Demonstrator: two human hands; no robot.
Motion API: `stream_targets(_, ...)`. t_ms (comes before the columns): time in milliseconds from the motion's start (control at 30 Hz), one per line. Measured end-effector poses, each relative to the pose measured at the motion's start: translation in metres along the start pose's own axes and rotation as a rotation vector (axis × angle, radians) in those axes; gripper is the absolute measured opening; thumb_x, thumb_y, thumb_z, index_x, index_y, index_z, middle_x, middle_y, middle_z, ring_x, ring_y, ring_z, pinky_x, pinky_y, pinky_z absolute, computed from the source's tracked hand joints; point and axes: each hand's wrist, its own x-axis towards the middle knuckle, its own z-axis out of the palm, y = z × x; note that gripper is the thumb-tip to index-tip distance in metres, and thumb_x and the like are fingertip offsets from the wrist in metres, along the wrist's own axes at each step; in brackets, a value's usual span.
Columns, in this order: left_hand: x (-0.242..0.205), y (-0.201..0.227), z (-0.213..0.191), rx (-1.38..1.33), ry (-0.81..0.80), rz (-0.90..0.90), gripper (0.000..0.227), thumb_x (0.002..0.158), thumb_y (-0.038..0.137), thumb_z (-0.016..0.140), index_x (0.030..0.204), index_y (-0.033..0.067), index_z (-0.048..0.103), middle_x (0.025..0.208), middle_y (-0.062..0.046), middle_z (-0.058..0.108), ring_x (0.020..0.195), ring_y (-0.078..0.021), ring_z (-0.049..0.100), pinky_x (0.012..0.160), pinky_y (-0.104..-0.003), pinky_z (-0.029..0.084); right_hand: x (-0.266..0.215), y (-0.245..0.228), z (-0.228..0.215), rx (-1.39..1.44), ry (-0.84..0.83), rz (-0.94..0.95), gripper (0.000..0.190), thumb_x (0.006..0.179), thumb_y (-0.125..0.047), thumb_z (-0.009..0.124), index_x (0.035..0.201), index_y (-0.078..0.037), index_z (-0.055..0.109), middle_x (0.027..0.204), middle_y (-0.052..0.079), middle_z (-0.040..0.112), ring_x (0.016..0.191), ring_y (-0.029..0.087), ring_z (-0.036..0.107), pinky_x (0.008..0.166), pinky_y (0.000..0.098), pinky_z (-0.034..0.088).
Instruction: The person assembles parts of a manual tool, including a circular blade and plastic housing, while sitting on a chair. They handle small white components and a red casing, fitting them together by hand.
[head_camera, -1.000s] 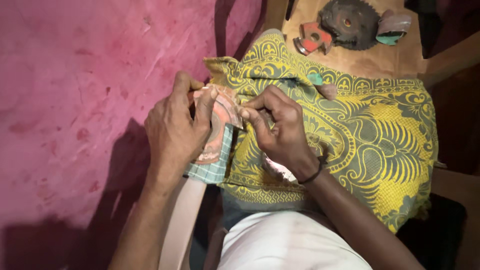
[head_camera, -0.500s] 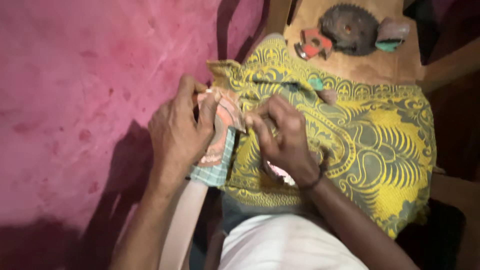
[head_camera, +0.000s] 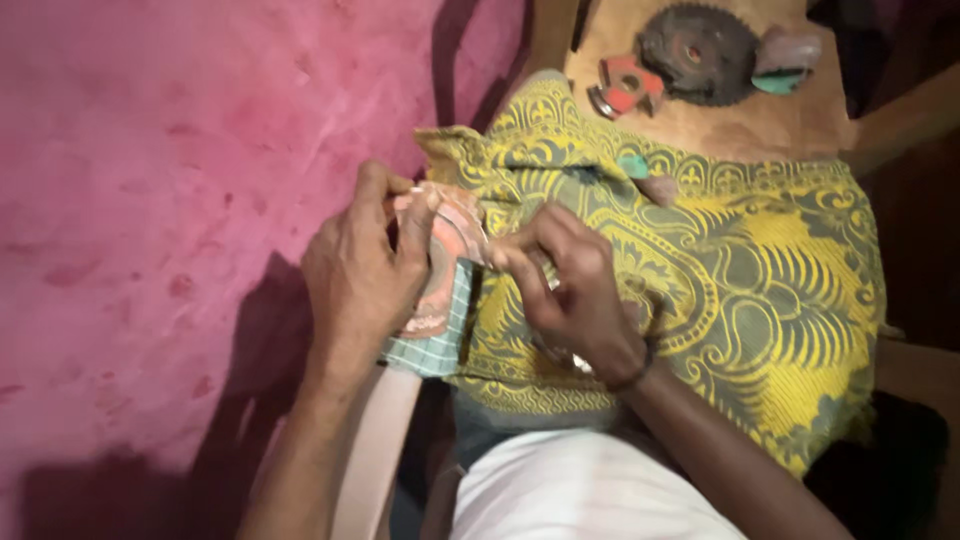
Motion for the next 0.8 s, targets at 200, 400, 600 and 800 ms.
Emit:
stream_targets(200, -0.001, 0.003, -0.002, 0.023, 0.008, 0.013, 0.028, 0.104, 0.037, 0.062, 0.107, 0.0091, 0.056, 0.084, -0.014, 0.075, 0.081, -0.0384, 0.073, 0.065, -0.051, 0.052, 0.001, -0.006, -0.001, -0.024, 0.005, -0.030, 0.003, 0.093, 0.000, 0.071, 0.095, 0.000, 0.069, 0.085, 0.012, 0.061, 0.078, 0.022, 0.063, 0.071, 0.0322, 0.049)
stream_targets(400, -0.007, 0.002, 0.002, 0.037, 0.005, -0.005, 0.029, 0.106, 0.038, 0.062, 0.108, 0.0093, 0.057, 0.085, -0.012, 0.076, 0.082, -0.0383, 0.073, 0.065, -0.053, 0.051, -0.008, -0.004, -0.002, 0.002, 0.018, -0.025, 0.003, 0.094, 0.001, 0.071, 0.095, 0.002, 0.069, 0.086, 0.013, 0.063, 0.077, 0.024, 0.063, 0.070, 0.0342, 0.049)
stream_targets(600, -0.002, 0.004, 0.000, 0.034, -0.003, -0.016, 0.029, 0.104, 0.038, 0.061, 0.107, 0.0097, 0.057, 0.086, -0.013, 0.076, 0.081, -0.0396, 0.073, 0.065, -0.053, 0.051, -0.006, 0.001, -0.002, 0.028, 0.011, -0.032, 0.002, 0.094, 0.003, 0.070, 0.094, 0.002, 0.068, 0.086, 0.013, 0.064, 0.077, 0.023, 0.064, 0.070, 0.0341, 0.051)
stream_targets(800, 0.002, 0.007, -0.003, 0.013, 0.008, 0.000, 0.030, 0.103, 0.039, 0.062, 0.106, 0.0094, 0.057, 0.085, -0.014, 0.075, 0.082, -0.0394, 0.073, 0.065, -0.052, 0.052, 0.010, -0.015, -0.002, 0.012, 0.017, -0.042, 0.004, 0.093, 0.004, 0.069, 0.095, 0.001, 0.068, 0.085, 0.011, 0.063, 0.076, 0.022, 0.065, 0.069, 0.0334, 0.051)
